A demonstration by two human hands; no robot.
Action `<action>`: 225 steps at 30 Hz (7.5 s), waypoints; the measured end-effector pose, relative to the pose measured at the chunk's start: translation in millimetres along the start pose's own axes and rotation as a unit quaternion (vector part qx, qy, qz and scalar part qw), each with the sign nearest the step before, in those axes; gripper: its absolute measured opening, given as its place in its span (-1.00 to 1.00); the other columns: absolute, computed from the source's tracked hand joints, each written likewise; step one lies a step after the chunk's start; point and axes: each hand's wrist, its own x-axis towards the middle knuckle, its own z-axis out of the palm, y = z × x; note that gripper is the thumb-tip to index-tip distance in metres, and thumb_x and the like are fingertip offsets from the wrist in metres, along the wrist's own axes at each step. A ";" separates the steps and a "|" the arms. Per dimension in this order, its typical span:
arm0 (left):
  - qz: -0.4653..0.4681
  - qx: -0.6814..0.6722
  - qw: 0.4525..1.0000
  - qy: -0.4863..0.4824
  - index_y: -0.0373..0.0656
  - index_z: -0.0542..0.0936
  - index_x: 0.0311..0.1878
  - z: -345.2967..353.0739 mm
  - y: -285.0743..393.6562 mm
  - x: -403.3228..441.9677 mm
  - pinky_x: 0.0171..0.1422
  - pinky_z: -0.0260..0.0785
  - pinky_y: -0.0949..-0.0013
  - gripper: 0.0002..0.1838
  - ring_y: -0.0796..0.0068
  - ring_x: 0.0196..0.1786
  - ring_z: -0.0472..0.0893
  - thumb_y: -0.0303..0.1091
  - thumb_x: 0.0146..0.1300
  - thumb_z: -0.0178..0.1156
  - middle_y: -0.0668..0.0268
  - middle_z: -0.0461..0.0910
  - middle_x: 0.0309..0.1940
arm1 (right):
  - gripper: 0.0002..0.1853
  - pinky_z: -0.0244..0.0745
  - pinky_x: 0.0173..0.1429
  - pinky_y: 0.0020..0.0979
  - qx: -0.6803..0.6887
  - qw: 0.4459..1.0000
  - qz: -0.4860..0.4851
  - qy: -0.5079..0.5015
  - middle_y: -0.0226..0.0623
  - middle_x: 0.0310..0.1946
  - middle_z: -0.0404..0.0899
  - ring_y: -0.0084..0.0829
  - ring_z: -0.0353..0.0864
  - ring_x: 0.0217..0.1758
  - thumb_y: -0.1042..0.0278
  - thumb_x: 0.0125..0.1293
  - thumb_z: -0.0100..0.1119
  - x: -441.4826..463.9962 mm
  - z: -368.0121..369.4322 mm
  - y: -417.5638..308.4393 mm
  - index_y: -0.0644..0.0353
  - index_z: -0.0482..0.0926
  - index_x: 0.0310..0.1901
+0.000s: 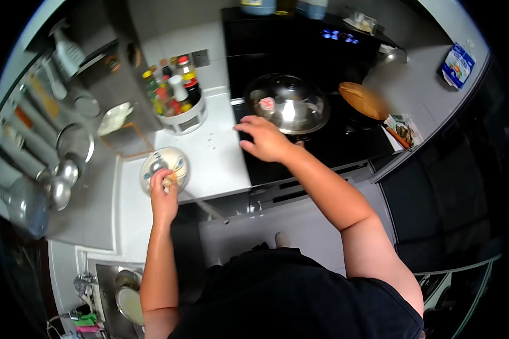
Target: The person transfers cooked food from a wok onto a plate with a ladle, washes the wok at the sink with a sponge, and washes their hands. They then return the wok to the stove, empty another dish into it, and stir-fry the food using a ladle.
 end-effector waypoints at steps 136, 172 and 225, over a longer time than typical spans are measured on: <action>-0.354 -0.239 0.844 -0.324 -0.17 0.37 -0.03 341.7 160.9 -18.9 -0.42 0.46 0.39 -0.67 0.45 -0.51 0.54 -0.15 0.36 0.18 0.30 0.53 -0.43 | -0.60 0.54 -0.07 -0.10 -0.150 0.946 0.234 -0.168 -0.11 -0.26 0.67 -0.03 0.64 -0.21 0.20 0.34 0.11 -210.2 -217.3 217.0 -0.16 0.51 0.21; -0.377 -0.206 0.850 -0.304 -0.07 0.35 -0.14 345.6 141.8 -10.7 -0.61 0.32 0.41 -0.82 0.60 -0.68 0.33 -0.27 0.32 0.12 0.44 0.36 -0.61 | -0.58 0.51 0.11 -0.08 -0.109 0.919 0.362 -0.109 0.01 -0.13 0.64 0.02 0.61 -0.01 0.20 0.39 0.01 -171.7 -141.3 262.9 -0.22 0.43 0.28; -0.381 -0.193 0.854 -0.298 -0.08 0.35 -0.16 336.2 142.6 -5.7 -0.64 0.28 0.45 -0.83 0.62 -0.68 0.33 -0.29 0.32 0.11 0.45 0.35 -0.62 | -0.64 0.51 -0.02 -0.15 -0.015 0.963 0.251 -0.094 0.00 -0.20 0.64 0.04 0.61 -0.14 0.27 0.34 0.13 -182.2 -177.1 281.7 -0.20 0.55 0.17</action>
